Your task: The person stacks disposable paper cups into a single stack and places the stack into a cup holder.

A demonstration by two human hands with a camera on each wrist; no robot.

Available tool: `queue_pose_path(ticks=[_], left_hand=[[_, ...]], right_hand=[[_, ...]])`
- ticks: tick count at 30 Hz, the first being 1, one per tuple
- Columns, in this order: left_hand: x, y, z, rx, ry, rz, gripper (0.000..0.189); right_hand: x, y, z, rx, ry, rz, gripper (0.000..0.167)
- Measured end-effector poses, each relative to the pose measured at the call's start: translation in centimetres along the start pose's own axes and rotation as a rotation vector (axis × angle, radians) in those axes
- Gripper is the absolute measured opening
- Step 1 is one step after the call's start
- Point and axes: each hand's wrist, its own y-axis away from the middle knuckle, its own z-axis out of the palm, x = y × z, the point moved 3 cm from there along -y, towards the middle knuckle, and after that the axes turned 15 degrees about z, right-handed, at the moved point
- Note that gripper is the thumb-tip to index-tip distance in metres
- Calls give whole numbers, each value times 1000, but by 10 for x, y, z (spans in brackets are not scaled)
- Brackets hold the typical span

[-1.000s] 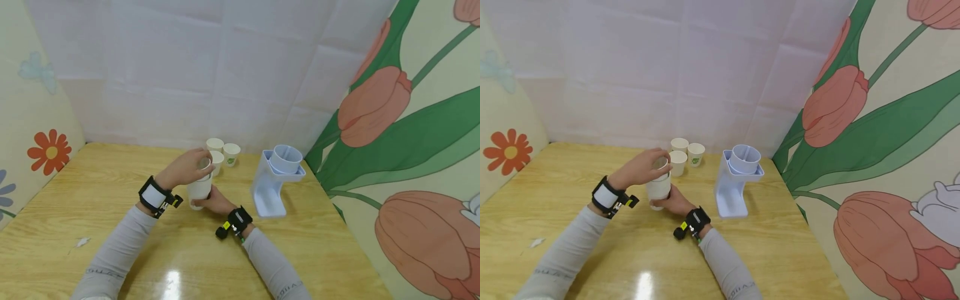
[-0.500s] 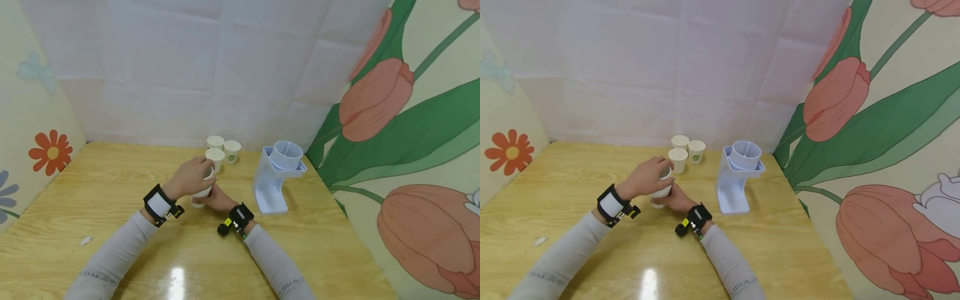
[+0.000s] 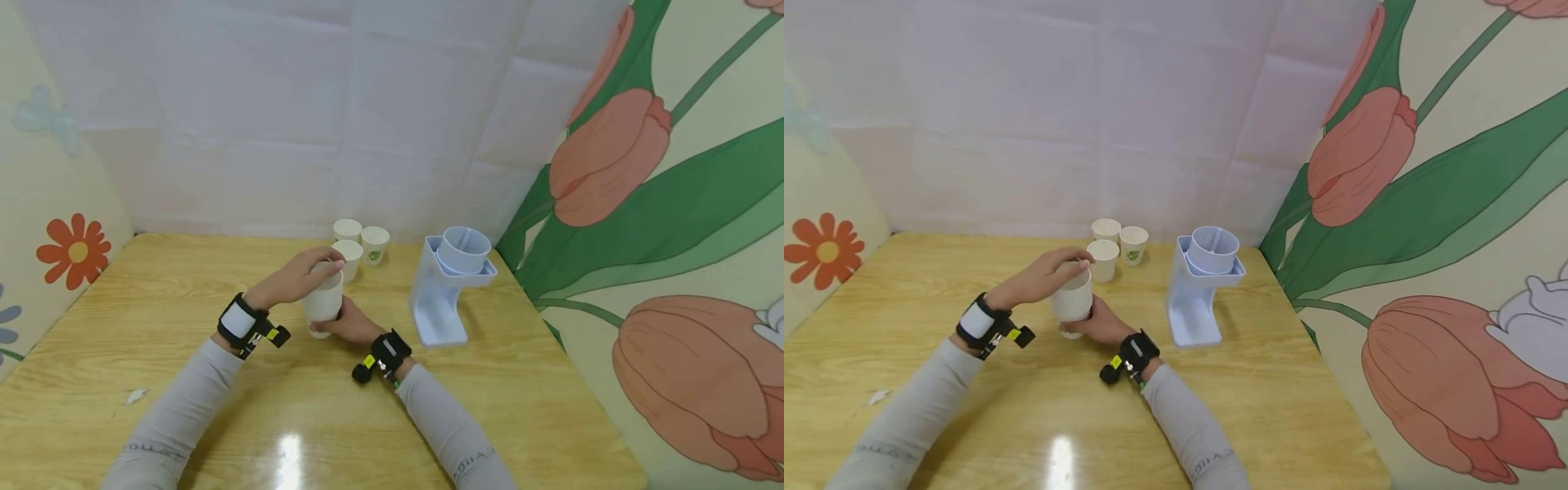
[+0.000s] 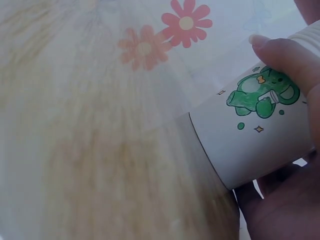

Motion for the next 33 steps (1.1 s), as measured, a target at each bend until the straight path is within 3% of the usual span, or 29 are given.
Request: queue_pose_path(ticks=[2, 5, 13, 21, 26, 33], left_hand=[[-9, -2, -9, 13, 59, -16, 43], [-25, -11, -20, 29, 73, -25, 42], [-68, -42, -33, 80, -26, -8, 33], [-95, -62, -23, -78, -77, 73, 43], [-99, -69, -16, -155, -144, 84, 53], [-102, -76, -8, -212, -185, 93, 58]], right_hand=[[0, 0, 0, 3, -12, 9, 63], [-1, 1, 0, 10, -27, 19, 67], [-1, 2, 0, 10, -50, 33, 68], [1, 3, 6, -5, -52, 40, 68], [1, 4, 11, -14, -51, 27, 67], [1, 2, 12, -15, -49, 6, 65]])
